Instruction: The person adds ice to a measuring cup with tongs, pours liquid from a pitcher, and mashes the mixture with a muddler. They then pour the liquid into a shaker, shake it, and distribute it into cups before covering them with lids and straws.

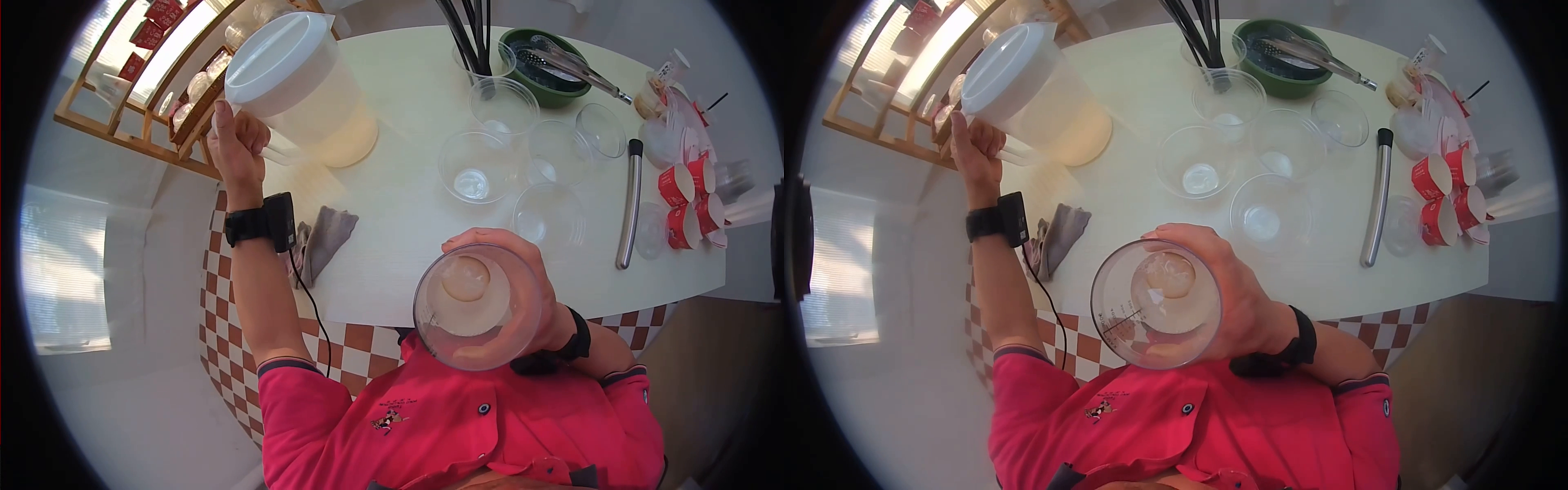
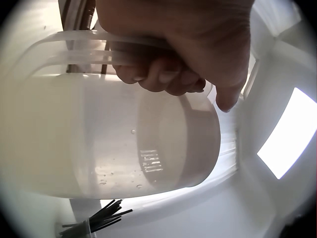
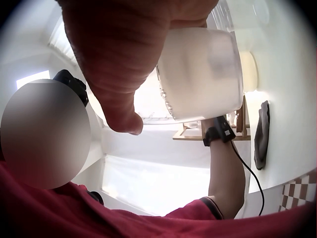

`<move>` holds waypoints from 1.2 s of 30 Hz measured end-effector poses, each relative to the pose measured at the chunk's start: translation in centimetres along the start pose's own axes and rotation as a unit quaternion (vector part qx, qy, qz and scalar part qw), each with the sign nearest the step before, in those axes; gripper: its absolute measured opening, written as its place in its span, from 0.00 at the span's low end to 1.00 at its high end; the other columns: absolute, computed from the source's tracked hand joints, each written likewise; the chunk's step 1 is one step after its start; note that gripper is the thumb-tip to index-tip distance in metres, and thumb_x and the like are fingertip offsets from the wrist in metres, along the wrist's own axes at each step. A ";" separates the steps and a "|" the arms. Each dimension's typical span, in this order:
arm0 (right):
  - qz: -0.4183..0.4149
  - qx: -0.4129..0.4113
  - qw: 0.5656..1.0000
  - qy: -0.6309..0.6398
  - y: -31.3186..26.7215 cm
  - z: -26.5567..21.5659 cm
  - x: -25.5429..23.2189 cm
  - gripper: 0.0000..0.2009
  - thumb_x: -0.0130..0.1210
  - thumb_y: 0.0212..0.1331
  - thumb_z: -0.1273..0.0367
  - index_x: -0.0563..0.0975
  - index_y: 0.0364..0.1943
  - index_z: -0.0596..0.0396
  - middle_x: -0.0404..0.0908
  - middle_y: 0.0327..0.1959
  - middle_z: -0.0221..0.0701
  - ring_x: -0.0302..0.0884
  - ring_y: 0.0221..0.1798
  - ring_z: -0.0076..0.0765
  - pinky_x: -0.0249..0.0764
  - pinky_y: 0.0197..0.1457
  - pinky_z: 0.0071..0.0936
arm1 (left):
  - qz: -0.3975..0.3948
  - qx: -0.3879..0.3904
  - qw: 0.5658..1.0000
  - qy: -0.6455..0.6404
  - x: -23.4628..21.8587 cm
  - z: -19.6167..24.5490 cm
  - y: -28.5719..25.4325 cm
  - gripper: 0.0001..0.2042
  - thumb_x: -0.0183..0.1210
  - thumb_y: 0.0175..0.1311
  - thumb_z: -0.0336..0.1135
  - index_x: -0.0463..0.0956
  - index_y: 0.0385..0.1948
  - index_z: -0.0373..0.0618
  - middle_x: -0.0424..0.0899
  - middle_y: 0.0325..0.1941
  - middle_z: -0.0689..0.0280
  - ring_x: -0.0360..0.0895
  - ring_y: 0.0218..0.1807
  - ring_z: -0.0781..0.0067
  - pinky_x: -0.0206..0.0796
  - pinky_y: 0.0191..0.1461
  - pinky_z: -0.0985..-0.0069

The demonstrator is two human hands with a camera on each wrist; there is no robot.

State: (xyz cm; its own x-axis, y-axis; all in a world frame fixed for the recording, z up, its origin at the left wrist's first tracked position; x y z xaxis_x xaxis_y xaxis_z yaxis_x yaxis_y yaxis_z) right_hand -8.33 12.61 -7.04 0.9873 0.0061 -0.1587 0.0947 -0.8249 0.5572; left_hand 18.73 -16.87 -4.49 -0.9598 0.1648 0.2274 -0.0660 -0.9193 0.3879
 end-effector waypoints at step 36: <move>0.023 -0.035 0.999 0.031 0.5 1.1 0.9 0.51 0.80 0.41 0.65 0.60 0.71 0.61 0.69 0.68 0.44 0.74 0.66 0.47 0.73 0.66 0.37 | -0.231 -0.003 0.969 -0.090 13.4 2.9 -22.4 0.55 0.36 0.63 0.82 0.63 0.67 0.27 0.69 0.70 0.38 0.68 0.73 0.46 0.60 0.75 0.54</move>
Point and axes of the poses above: each hand's wrist, its own y-axis towards the middle knuckle, its own x-axis out of the palm, z = x × y, the point moved 1 cm from there along y, towards the middle knuckle
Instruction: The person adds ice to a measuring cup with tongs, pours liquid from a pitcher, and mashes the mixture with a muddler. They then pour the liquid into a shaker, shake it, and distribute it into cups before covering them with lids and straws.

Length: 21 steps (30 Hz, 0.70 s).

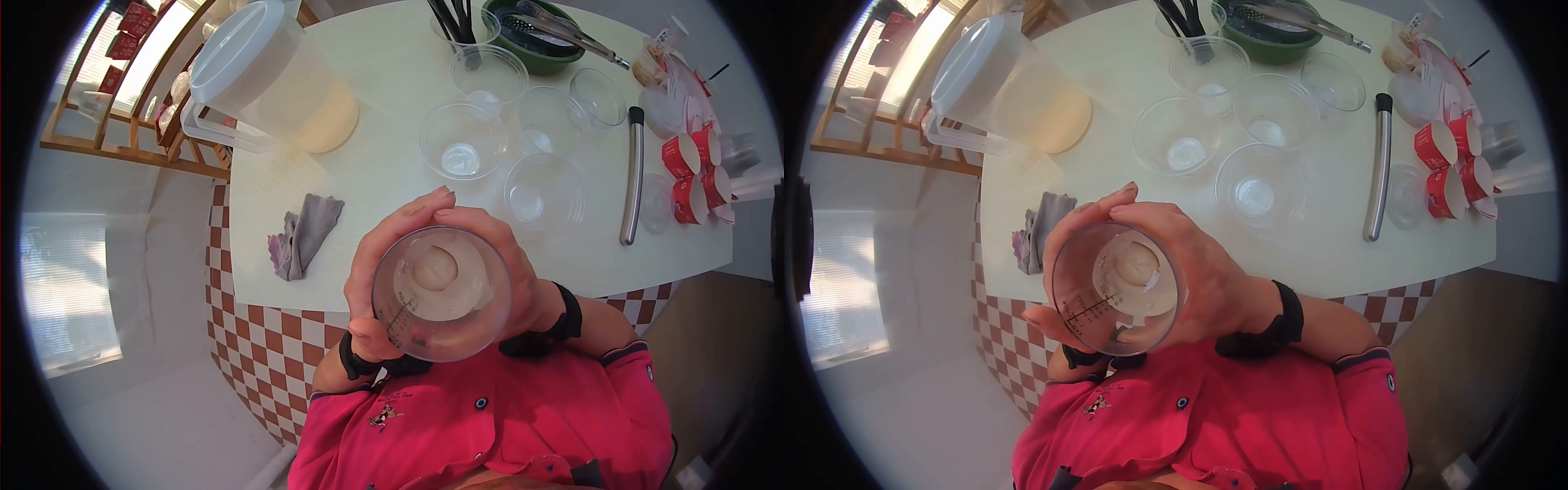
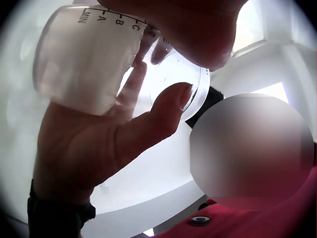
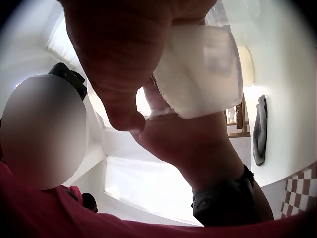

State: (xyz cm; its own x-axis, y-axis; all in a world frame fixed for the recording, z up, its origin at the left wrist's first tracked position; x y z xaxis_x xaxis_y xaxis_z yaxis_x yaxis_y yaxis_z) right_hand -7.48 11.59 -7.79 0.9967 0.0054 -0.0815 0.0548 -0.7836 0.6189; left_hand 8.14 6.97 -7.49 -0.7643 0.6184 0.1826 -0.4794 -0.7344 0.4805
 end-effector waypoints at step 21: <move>0.007 0.040 0.999 0.021 -1.0 0.4 -0.9 0.55 0.82 0.35 0.65 0.60 0.73 0.56 0.68 0.68 0.41 0.72 0.68 0.46 0.71 0.68 0.38 | 0.015 -0.066 0.997 0.025 0.7 -0.1 0.4 0.53 0.36 0.65 0.81 0.61 0.67 0.29 0.69 0.69 0.35 0.68 0.72 0.42 0.61 0.74 0.52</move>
Point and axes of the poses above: each hand's wrist, its own y-axis towards the middle knuckle, its own x-axis out of the palm, z = x × y, the point moved 1 cm from there along y, towards the middle knuckle
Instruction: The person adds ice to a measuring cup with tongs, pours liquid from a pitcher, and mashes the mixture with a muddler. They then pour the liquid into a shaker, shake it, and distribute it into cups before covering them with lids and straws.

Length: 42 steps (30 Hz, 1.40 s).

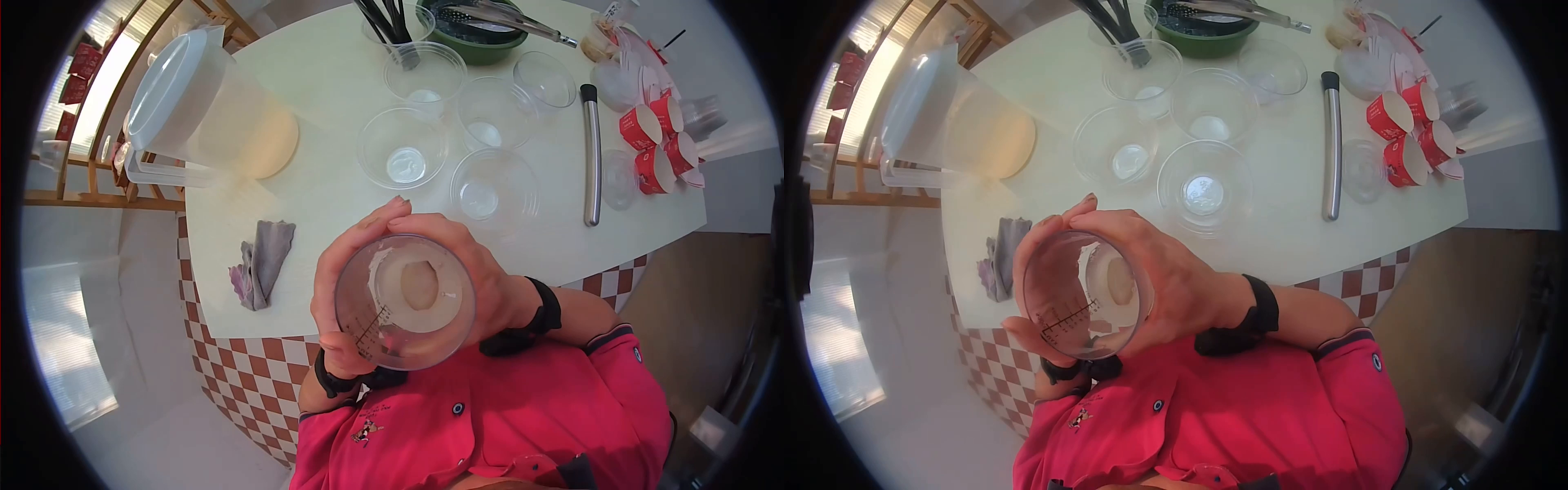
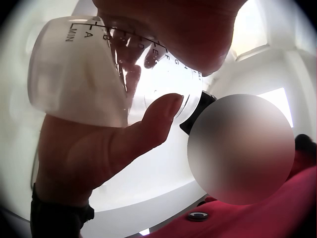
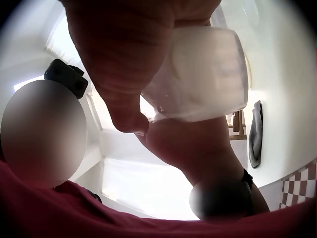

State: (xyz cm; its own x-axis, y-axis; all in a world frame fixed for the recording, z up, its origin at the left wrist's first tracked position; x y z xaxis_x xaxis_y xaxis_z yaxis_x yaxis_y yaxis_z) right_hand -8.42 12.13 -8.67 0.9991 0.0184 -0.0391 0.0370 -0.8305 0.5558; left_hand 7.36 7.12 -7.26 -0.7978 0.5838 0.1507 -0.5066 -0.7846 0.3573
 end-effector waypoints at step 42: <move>0.211 0.363 0.902 -0.097 -2.9 -7.0 -19.5 0.29 0.71 0.55 0.70 0.75 0.62 0.62 0.85 0.53 0.40 0.85 0.54 0.38 0.80 0.54 0.30 | 0.010 0.025 0.989 0.147 -4.0 -6.0 -4.3 0.70 0.85 0.26 0.62 0.49 0.75 0.41 0.69 0.69 0.43 0.71 0.68 0.49 0.67 0.68 0.56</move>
Point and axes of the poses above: each hand's wrist, its own y-axis towards the middle knuckle, its own x-axis out of the palm, z = x × y, the point moved 1 cm from there along y, towards the middle knuckle
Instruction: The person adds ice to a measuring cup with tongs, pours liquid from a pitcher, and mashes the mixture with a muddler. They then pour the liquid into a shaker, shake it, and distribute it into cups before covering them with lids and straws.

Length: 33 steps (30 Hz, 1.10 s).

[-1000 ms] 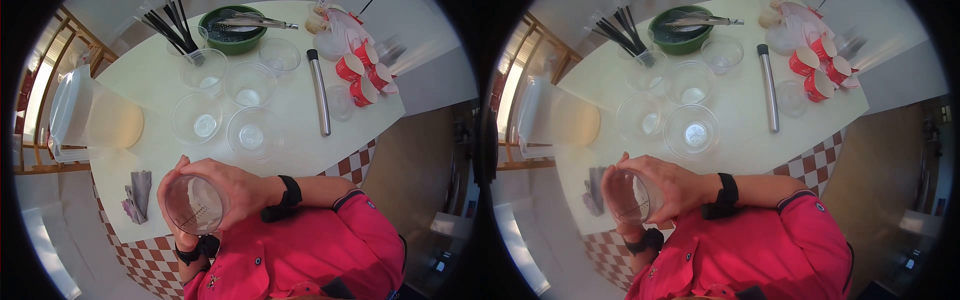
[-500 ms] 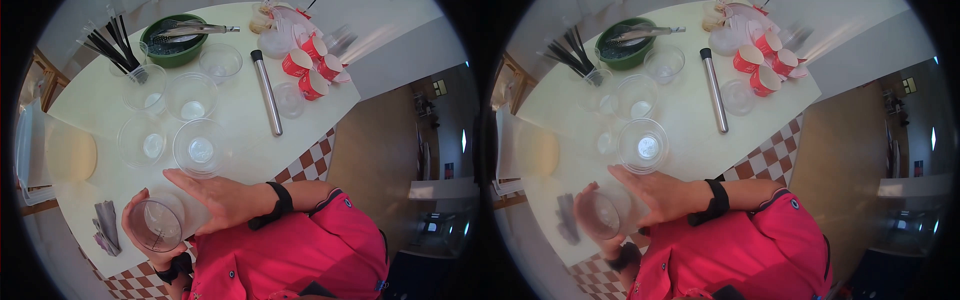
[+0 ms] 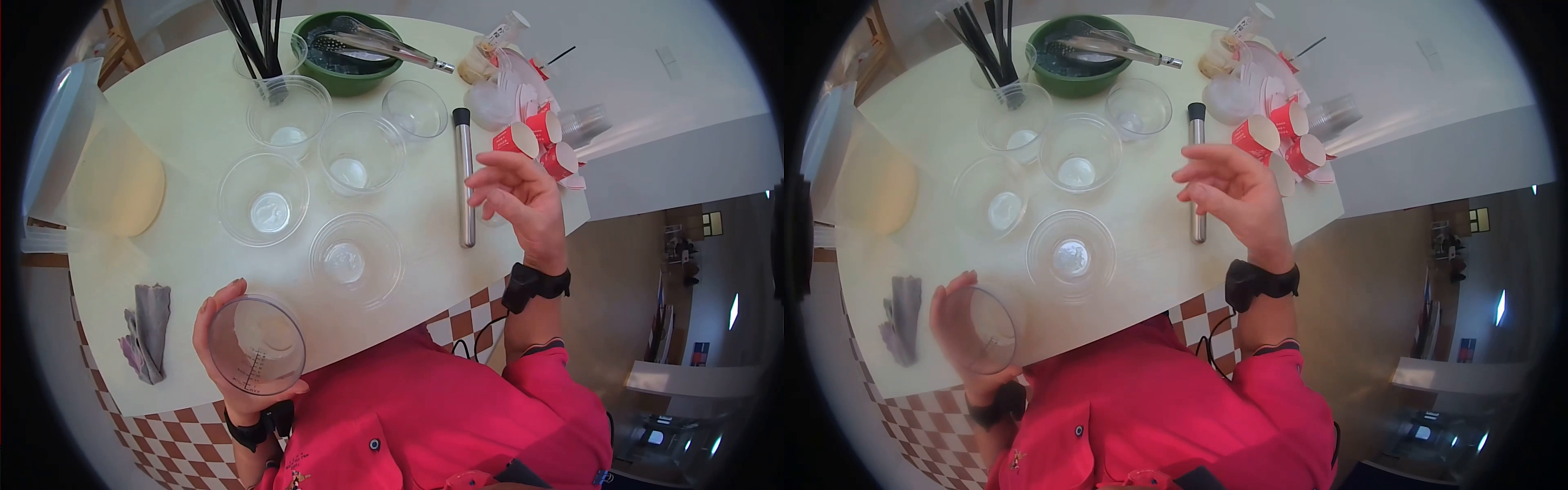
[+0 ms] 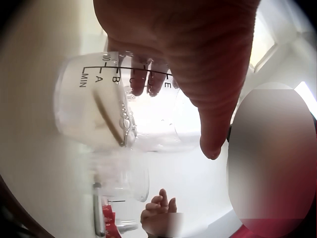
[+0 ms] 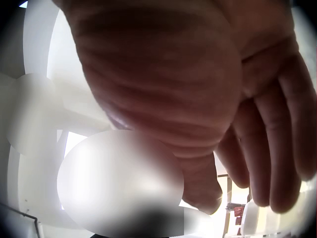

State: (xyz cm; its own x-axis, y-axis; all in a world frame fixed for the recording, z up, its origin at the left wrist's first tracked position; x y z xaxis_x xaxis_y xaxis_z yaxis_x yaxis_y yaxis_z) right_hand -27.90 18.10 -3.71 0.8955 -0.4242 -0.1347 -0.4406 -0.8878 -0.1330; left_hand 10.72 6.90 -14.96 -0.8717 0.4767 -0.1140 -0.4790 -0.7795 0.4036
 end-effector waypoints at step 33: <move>-0.030 -0.279 0.959 -0.049 -1.5 -2.5 2.8 0.15 0.69 0.50 0.80 0.79 0.41 0.55 0.64 0.73 0.56 0.70 0.72 0.53 0.77 0.65 0.45 | 0.176 0.099 0.975 0.090 -3.1 2.0 0.5 0.66 0.77 0.39 0.69 0.47 0.77 0.41 0.61 0.75 0.40 0.61 0.77 0.42 0.57 0.75 0.48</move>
State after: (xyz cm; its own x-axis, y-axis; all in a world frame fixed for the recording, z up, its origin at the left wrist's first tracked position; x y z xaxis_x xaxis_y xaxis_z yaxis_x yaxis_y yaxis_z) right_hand -24.60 17.79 -1.42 0.8954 -0.3757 -0.2389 -0.2621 -0.8786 0.3992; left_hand 13.40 5.82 -12.63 -0.9910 0.1011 -0.0877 -0.1337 -0.7790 0.6127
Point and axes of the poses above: each hand's wrist, its own y-axis towards the middle knuckle, its own x-axis out of the palm, z = x × y, the point moved 1 cm from there along y, towards the middle knuckle
